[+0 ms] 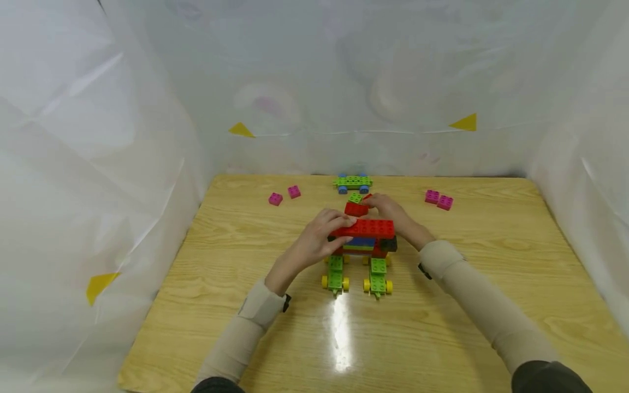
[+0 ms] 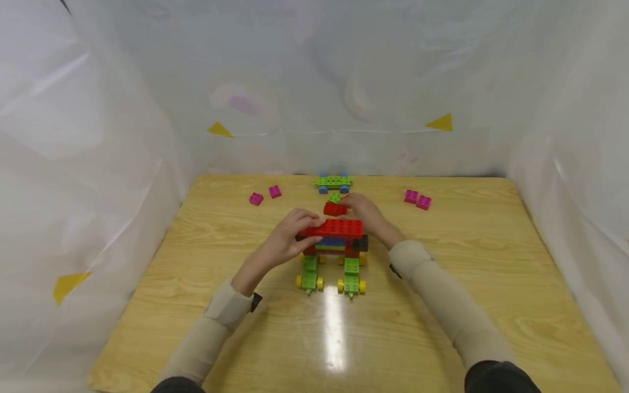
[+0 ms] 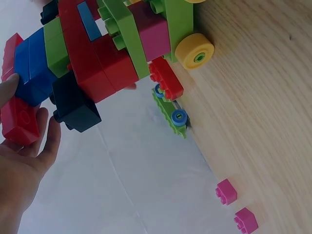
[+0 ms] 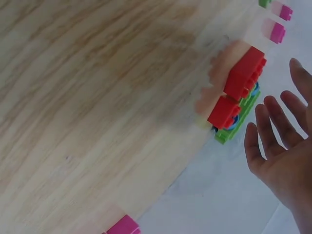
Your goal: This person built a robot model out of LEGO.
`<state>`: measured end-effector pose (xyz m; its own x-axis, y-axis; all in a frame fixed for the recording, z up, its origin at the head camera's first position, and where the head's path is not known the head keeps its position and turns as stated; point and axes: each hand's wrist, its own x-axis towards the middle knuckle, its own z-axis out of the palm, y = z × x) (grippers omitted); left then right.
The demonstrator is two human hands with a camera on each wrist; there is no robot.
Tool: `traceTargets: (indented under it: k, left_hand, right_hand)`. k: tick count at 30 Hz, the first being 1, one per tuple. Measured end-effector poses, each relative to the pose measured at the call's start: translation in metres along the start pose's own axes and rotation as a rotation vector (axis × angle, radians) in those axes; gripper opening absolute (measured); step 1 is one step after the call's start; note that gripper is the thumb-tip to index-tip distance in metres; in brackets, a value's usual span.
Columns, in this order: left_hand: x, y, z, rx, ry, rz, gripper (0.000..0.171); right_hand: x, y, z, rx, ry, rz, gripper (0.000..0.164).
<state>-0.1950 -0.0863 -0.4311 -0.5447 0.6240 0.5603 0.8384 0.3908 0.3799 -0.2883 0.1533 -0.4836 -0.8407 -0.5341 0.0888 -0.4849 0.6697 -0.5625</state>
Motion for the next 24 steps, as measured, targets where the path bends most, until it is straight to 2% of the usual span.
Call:
traceTargets:
  k: [5,10,18,24]
  left_hand:
    - [-0.002,0.001,0.000,0.012,0.005,-0.003,0.023]
    - [-0.005,0.005,0.000,0.003,-0.004,0.000,0.021]
    - [-0.008,0.008,-0.002,-0.007,-0.012,-0.017,0.023]
    - [-0.012,0.007,-0.002,0.001,-0.014,-0.015,0.027]
  right_hand:
    - [0.010,0.001,0.010,-0.132,0.004,-0.058,0.050]
    - [0.013,0.004,0.018,-0.237,-0.014,-0.103,0.041]
    - [0.015,0.008,0.025,-0.268,0.032,-0.160,0.028]
    - [0.017,0.007,0.030,-0.263,0.043,-0.089,0.035]
